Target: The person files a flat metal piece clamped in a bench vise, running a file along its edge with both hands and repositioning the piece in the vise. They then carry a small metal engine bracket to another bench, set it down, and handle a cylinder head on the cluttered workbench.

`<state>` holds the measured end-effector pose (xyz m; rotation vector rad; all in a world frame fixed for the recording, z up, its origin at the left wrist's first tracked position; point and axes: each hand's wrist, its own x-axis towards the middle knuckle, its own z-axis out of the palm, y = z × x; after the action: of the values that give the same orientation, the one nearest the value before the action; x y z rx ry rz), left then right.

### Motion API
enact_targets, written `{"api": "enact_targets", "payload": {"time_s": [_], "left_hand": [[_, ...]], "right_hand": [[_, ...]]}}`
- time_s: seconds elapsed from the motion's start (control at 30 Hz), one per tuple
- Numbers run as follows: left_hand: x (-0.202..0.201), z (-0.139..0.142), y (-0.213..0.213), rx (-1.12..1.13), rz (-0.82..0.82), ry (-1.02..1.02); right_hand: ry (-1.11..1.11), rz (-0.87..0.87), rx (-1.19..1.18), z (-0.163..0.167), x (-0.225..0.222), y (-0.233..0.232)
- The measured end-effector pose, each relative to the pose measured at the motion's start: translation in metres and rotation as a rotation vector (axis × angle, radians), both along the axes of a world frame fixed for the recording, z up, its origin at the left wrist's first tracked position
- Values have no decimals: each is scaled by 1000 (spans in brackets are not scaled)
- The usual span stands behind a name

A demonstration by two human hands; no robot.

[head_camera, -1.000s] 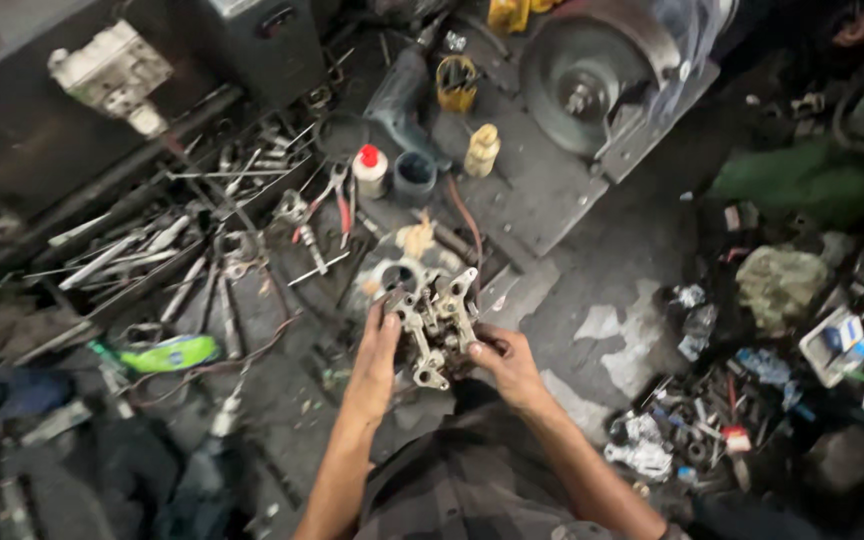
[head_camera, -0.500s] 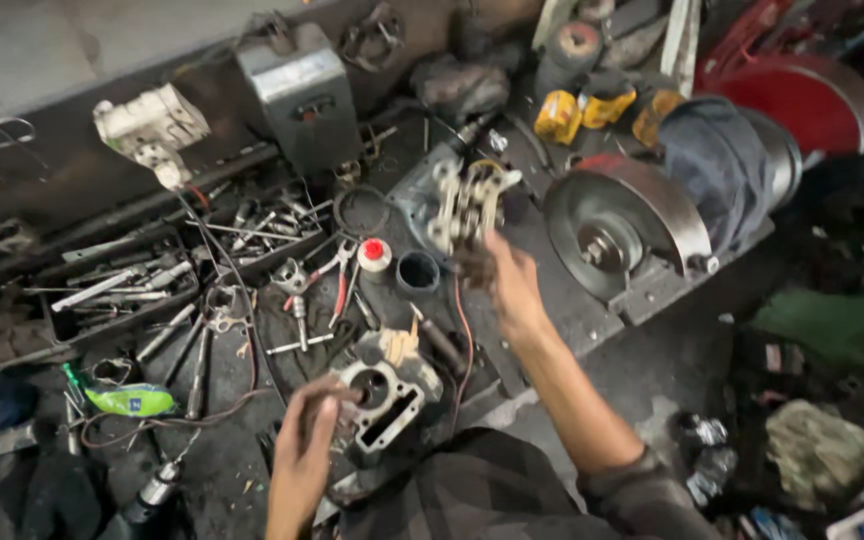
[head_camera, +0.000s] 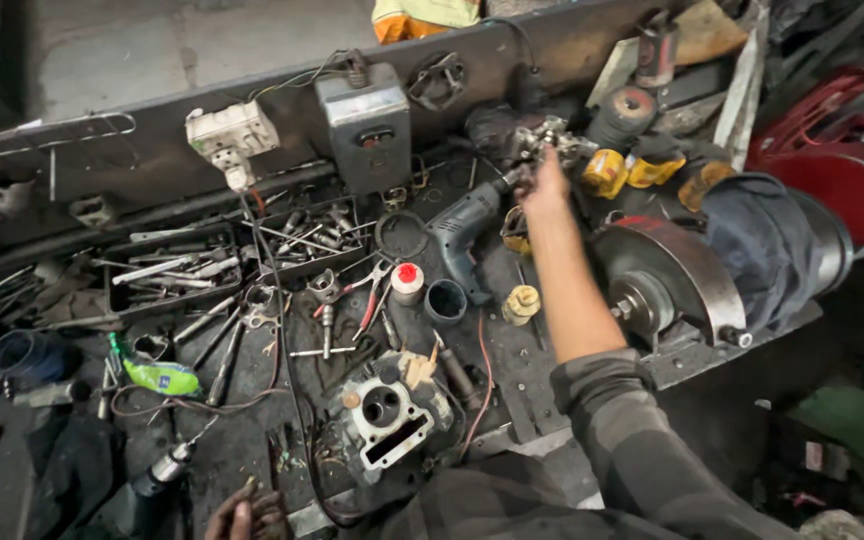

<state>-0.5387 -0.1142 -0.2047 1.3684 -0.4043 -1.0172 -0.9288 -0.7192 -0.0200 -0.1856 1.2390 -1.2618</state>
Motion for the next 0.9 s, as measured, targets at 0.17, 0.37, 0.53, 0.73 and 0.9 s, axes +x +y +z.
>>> {"api": "enact_targets", "payload": {"time_s": [0.17,0.37,0.53,0.73,0.9], "left_hand": [[19,3,3,77,-39,-75],[1,4,-5,93,-25,-252],[-18,33,-13,105,2,-286],[-50,110,-42,110,-78,-280],[-67,165,-59,244,-130,-368]], "right_hand": [[27,3,-56,-14,-15,10],[-25,-2,-4,-35,-28,8],[121,-154,-246,-31,-27,20],[238,236,-670,25,-15,130],[372,671,-711,36,-11,213]]}}
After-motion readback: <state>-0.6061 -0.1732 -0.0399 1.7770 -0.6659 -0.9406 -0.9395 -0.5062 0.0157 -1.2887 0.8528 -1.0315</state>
